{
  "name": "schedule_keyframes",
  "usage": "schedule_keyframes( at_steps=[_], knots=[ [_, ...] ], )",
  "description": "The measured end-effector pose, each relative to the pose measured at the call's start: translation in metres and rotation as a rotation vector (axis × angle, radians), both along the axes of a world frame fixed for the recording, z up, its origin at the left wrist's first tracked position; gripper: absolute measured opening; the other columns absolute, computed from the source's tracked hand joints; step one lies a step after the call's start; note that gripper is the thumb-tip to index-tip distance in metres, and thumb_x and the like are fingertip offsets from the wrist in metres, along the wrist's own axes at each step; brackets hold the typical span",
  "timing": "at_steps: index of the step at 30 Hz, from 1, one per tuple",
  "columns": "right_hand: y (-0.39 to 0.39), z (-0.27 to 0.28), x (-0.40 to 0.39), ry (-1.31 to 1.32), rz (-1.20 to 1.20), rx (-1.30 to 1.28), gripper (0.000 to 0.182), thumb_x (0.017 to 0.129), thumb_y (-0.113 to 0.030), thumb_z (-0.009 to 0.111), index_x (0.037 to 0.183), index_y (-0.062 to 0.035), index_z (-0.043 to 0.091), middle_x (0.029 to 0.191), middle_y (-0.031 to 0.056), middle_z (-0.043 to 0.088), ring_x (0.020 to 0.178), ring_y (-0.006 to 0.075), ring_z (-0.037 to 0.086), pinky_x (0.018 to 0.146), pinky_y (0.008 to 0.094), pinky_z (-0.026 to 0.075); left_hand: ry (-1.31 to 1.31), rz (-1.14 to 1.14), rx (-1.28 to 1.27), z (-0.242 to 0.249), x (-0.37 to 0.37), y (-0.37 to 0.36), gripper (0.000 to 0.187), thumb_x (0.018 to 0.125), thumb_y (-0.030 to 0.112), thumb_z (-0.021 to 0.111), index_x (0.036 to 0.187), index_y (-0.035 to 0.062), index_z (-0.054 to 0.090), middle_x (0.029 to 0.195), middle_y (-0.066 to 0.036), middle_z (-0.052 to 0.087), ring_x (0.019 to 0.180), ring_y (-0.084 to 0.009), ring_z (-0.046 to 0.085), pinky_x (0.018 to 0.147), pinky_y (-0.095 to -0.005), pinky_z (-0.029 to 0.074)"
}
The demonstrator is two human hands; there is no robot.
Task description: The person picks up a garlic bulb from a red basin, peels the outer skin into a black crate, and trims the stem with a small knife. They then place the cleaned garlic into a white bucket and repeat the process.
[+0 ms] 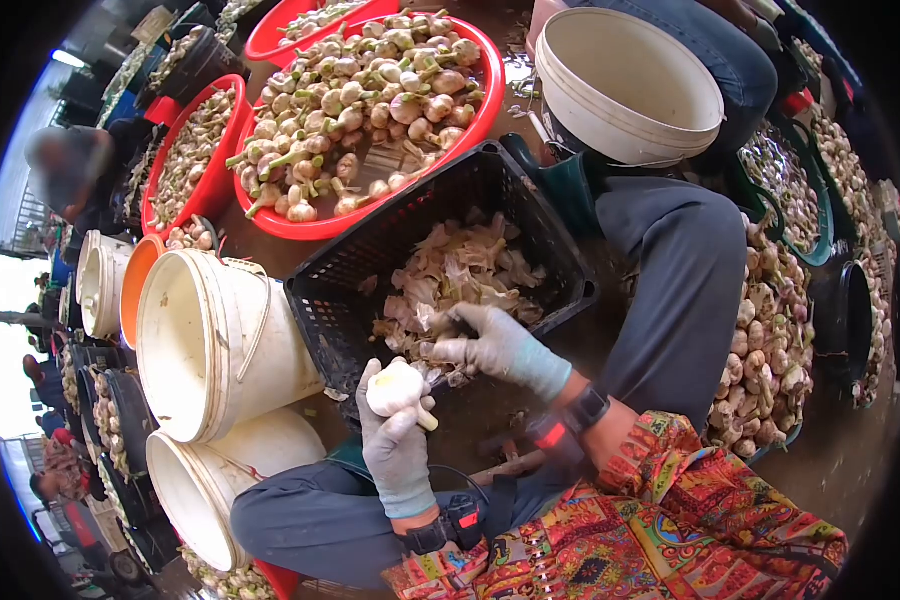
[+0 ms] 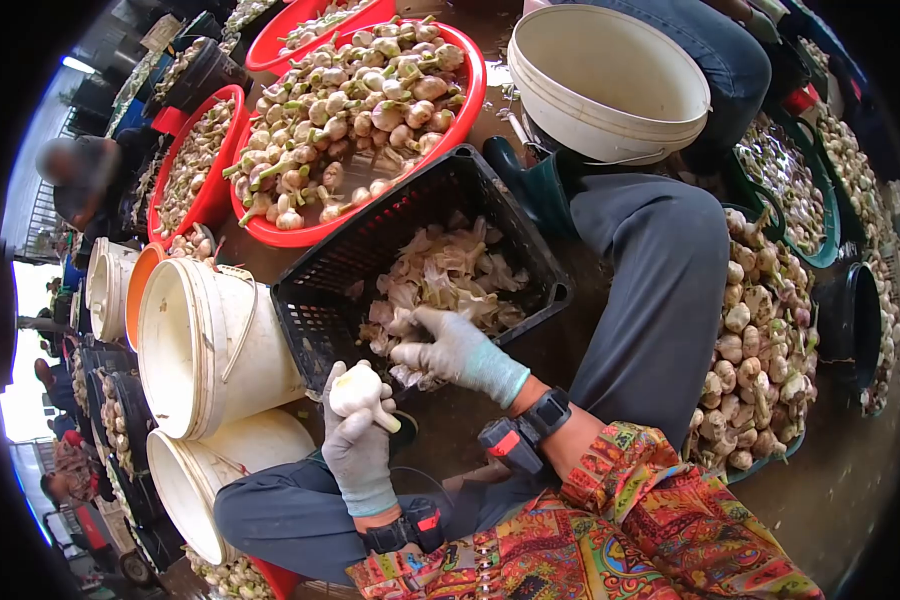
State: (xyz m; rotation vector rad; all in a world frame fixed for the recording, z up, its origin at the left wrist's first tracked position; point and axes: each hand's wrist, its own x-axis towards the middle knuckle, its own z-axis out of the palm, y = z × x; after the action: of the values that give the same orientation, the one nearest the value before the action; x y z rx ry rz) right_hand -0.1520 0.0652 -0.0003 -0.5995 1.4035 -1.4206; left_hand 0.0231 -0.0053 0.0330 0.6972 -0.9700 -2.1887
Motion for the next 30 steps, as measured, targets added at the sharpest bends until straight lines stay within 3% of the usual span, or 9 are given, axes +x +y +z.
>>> schedule_keyframes(
  at_steps=[6,10,12,14,22,24,26,28,30],
  knots=[
    [-0.007,0.013,0.023,0.049,0.08,-0.216,0.031,0.085,-0.015,0.067,0.111,0.001,0.062,0.082,0.0061,0.066,0.074,0.0101,0.062,0.071,0.0265,0.051,-0.06,0.121,0.247,-0.006,-0.004,-0.006,0.075,0.087,0.067,0.046,0.119,0.0002,0.052,0.096,-0.015,0.061,0.064,-0.021,0.056,0.048,-0.0257,0.043],
    [-0.009,0.005,0.016,0.035,-0.043,-0.044,0.023,0.086,-0.013,0.065,0.104,0.0002,0.064,0.078,0.0086,0.066,0.071,0.0148,0.063,0.068,0.0282,0.05,-0.123,0.107,0.35,-0.009,-0.011,-0.009,0.075,0.087,0.071,0.039,0.115,0.0033,0.054,0.085,-0.008,0.061,0.052,-0.0156,0.051,0.039,-0.0242,0.037],
    [-0.015,0.014,0.021,0.577,-0.039,-0.399,0.02,0.084,-0.013,0.066,0.098,0.0006,0.064,0.079,0.0106,0.066,0.071,0.02,0.063,0.067,0.0309,0.049,-0.364,0.088,0.261,-0.011,-0.017,-0.007,0.074,0.088,0.073,0.03,0.104,0.0075,0.059,0.073,-0.002,0.061,0.046,-0.0093,0.049,0.036,-0.0203,0.035],
    [-0.019,0.01,0.028,0.392,-0.093,-0.132,0.019,0.084,-0.018,0.066,0.087,0.0008,0.065,0.077,0.0142,0.064,0.07,0.0205,0.062,0.066,0.0322,0.048,-0.492,0.148,0.325,-0.009,-0.018,-0.003,0.077,0.086,0.077,0.024,0.098,0.0113,0.061,0.065,-0.001,0.058,0.044,-0.0106,0.046,0.035,-0.0221,0.029],
    [-0.029,-0.018,0.021,0.203,-0.192,0.104,0.019,0.087,-0.017,0.063,0.079,0.0004,0.062,0.069,-0.0006,0.056,0.063,0.006,0.048,0.055,0.0242,0.04,0.51,0.623,0.388,0.08,0.088,-0.071,0.041,0.089,0.042,0.051,0.105,0.004,0.052,0.091,-0.01,0.056,0.067,-0.0167,0.051,0.053,-0.0287,0.046],
    [-0.027,0.004,0.028,0.215,-0.143,0.098,0.027,0.087,-0.024,0.063,0.08,0.0018,0.06,0.066,0.0047,0.055,0.064,0.0108,0.049,0.06,0.0295,0.042,0.978,0.806,0.258,0.075,0.152,-0.121,0.052,0.086,0.032,0.056,0.12,-0.0052,0.043,0.105,-0.013,0.053,0.092,-0.0229,0.054,0.08,-0.0367,0.052],
    [-0.028,-0.019,0.033,0.401,-0.13,0.073,0.031,0.089,-0.027,0.063,0.082,0.0029,0.056,0.066,0.0141,0.053,0.063,0.0192,0.05,0.062,0.0353,0.044,1.001,0.818,-0.021,0.105,0.135,-0.131,0.077,0.091,0.034,0.056,0.143,-0.0085,0.017,0.125,-0.021,0.048,0.104,-0.0278,0.054,0.092,-0.0393,0.048],
    [-0.031,0.009,0.037,0.104,-0.141,0.054,0.029,0.094,-0.026,0.059,0.087,0.0009,0.054,0.064,0.0061,0.053,0.054,0.0127,0.05,0.052,0.0299,0.043,0.862,0.315,-0.101,0.106,0.107,-0.167,0.065,0.095,0.033,0.049,0.138,-0.0108,0.027,0.137,-0.023,0.044,0.101,-0.0253,0.056,0.086,-0.0334,0.05],
    [-0.034,0.01,0.035,0.069,-0.132,0.057,0.024,0.096,-0.022,0.056,0.089,0.0004,0.053,0.064,0.0032,0.052,0.054,0.0097,0.051,0.05,0.0281,0.043,0.365,0.348,-0.236,0.114,0.018,-0.184,0.052,0.095,0.026,0.05,0.132,-0.0086,0.04,0.122,-0.018,0.056,0.092,-0.0218,0.059,0.079,-0.03,0.051]
  ],
)
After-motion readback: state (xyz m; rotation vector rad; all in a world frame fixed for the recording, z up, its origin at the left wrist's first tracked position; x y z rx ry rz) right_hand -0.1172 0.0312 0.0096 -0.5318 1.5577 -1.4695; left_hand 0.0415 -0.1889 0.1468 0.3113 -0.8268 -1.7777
